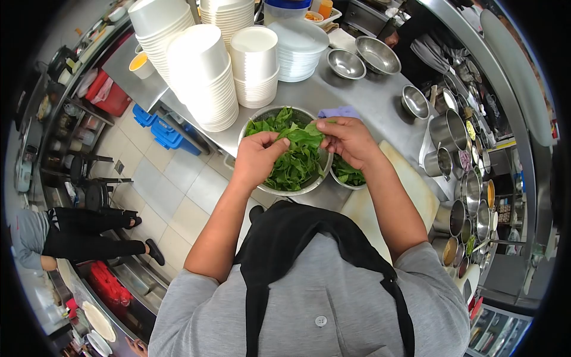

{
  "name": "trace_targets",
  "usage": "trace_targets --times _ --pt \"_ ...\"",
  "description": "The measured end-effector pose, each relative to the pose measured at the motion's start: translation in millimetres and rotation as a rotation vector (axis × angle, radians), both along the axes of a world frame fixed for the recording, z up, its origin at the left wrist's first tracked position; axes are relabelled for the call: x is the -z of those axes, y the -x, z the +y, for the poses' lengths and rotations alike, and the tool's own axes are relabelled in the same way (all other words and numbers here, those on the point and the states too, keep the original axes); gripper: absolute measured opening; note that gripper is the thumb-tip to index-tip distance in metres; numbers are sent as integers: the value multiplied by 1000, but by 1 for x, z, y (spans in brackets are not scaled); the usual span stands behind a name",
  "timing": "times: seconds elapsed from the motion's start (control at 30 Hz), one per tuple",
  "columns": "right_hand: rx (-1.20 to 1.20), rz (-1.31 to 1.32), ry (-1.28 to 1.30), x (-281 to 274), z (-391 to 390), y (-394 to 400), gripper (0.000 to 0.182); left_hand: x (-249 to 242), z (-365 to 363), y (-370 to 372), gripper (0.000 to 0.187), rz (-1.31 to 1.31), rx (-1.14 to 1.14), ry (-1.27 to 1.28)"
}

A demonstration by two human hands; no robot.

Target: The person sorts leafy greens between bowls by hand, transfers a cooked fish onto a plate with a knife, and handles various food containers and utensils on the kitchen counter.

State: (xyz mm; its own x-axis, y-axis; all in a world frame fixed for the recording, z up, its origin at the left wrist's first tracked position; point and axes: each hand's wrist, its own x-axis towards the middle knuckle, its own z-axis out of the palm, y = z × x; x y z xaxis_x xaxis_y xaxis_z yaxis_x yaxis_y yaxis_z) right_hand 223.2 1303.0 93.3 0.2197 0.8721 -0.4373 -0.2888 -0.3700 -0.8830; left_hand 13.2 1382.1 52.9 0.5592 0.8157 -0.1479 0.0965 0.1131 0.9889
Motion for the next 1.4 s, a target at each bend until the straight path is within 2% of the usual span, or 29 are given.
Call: trace_targets --times 0.2,0.27,0.37,0.47,0.53,0.6,0.67,0.8,0.87,0.97,1.1,1.2,1.27,1.4 --pt "75 -32 -61 -1 -5 -12 20 5 5 8 16 -5 -33 67" --pt "78 -35 -77 -1 -9 -15 19 6 4 9 18 -85 -61 210" --pt "-4 -70 -88 -1 -12 -14 26 6 2 9 15 -61 -103 155" --pt "-120 -196 -167 -4 -13 1 36 7 0 6 17 38 -87 3" --pt "-243 -342 -195 -5 -11 10 45 9 -3 3 17 12 -46 -41" --pt "-267 -391 -188 -2 -7 10 40 8 -6 2 17 -10 -10 -83" --pt "-279 -745 -93 -1 -3 8 33 4 -6 3 17 5 40 -113" --pt "-110 -716 -142 0 -6 -1 23 5 -6 9 14 37 56 -115" --pt "20 -262 -90 -1 -8 -4 19 6 -4 9 16 50 39 -75" --pt "7 -132 -108 0 -12 -4 17 10 -4 5 18 26 17 -80" --pt "33 -56 -111 2 -12 -6 19 10 -3 2 24 13 -8 -97" --pt "-15 -209 -160 10 -10 -2 20 5 -4 -3 18 -98 -44 38" --pt "-19 -61 -199 14 -10 10 20 0 -7 -7 20 -133 -48 83" --pt "-39 71 -150 19 -9 23 14 2 -10 -13 19 -103 29 48"
